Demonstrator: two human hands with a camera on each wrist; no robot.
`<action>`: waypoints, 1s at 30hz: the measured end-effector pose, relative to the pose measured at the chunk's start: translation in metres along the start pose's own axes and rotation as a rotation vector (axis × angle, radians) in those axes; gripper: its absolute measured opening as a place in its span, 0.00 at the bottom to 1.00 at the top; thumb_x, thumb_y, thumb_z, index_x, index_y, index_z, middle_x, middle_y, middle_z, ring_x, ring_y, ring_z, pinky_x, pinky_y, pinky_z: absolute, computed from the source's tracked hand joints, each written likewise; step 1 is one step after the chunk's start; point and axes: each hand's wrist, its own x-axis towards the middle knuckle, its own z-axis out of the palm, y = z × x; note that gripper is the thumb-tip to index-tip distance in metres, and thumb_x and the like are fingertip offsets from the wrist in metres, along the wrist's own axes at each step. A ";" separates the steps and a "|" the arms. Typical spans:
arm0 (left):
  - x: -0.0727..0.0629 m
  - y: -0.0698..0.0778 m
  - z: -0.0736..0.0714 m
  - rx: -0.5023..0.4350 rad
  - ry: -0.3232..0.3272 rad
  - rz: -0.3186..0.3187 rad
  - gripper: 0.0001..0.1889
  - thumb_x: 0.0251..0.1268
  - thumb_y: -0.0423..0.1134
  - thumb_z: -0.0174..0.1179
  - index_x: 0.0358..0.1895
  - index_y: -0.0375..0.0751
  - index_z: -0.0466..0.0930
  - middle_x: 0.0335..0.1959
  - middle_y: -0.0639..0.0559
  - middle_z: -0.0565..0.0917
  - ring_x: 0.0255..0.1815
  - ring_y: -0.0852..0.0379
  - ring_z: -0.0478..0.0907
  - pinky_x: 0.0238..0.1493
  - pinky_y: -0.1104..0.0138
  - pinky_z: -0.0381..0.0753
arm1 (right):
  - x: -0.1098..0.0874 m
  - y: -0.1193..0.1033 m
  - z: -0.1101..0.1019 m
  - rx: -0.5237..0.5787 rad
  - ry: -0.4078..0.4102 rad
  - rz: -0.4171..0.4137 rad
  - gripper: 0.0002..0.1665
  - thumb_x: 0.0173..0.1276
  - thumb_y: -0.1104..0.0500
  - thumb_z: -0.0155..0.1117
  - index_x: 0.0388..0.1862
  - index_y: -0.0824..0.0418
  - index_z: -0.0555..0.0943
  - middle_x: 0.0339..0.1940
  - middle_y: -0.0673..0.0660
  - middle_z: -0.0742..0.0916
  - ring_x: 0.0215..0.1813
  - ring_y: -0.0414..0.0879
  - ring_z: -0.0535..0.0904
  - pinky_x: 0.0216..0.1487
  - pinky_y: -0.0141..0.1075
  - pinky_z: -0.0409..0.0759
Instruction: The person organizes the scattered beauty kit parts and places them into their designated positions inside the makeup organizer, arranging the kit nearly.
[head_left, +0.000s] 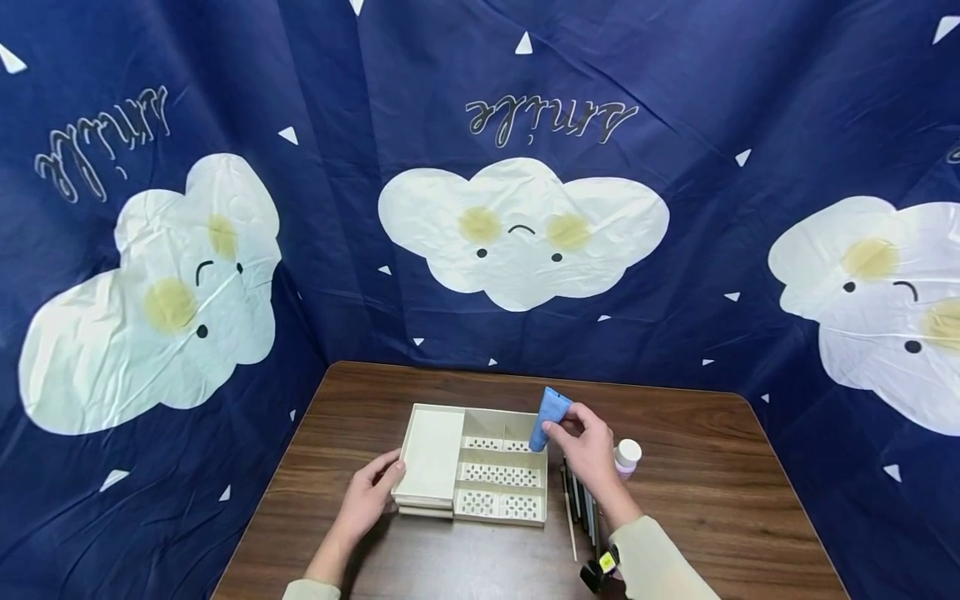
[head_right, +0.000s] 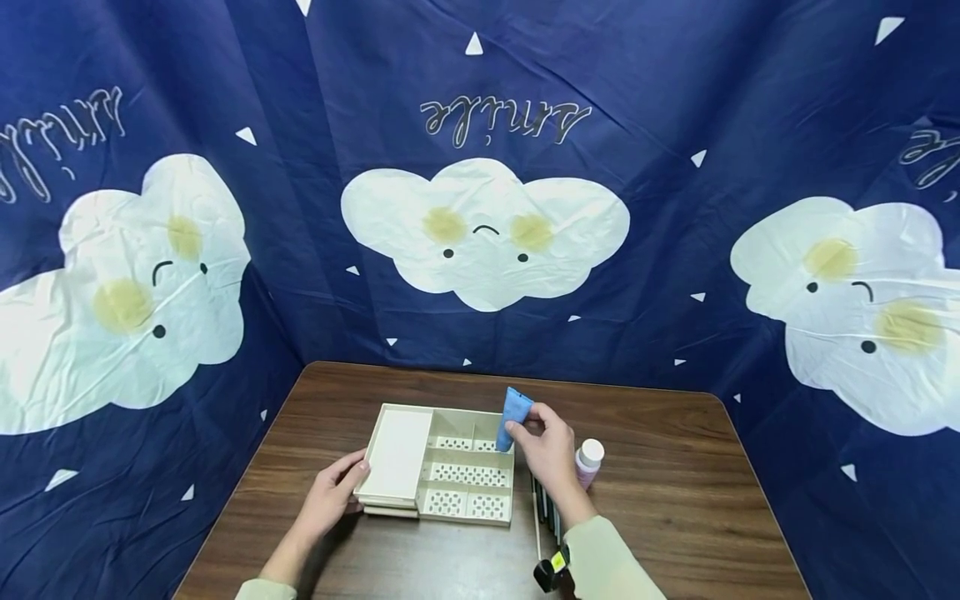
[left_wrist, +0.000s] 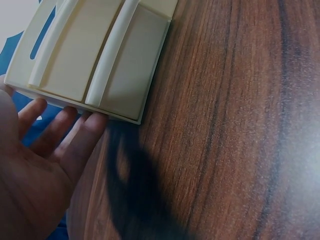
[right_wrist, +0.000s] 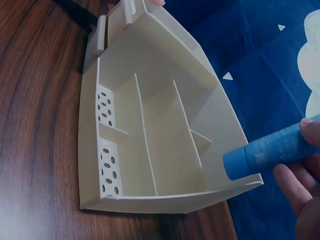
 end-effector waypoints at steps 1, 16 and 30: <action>0.000 0.000 0.000 0.000 -0.003 -0.002 0.24 0.75 0.48 0.62 0.67 0.38 0.78 0.41 0.40 0.85 0.33 0.55 0.84 0.29 0.56 0.90 | 0.001 0.000 0.001 0.000 0.004 0.005 0.13 0.56 0.60 0.82 0.37 0.57 0.85 0.34 0.54 0.90 0.38 0.42 0.85 0.38 0.28 0.82; 0.000 0.001 0.002 0.002 0.020 -0.023 0.22 0.76 0.44 0.60 0.67 0.37 0.78 0.41 0.40 0.85 0.34 0.55 0.84 0.32 0.54 0.91 | 0.008 0.004 0.018 0.123 -0.045 0.033 0.11 0.58 0.63 0.81 0.37 0.61 0.86 0.34 0.57 0.90 0.37 0.40 0.85 0.39 0.26 0.82; -0.005 -0.001 -0.003 -0.006 0.009 -0.007 0.24 0.75 0.47 0.62 0.66 0.38 0.79 0.40 0.41 0.84 0.32 0.56 0.84 0.28 0.56 0.90 | 0.009 0.010 0.037 0.167 -0.122 0.053 0.12 0.58 0.64 0.80 0.39 0.62 0.86 0.36 0.59 0.90 0.39 0.44 0.87 0.38 0.26 0.84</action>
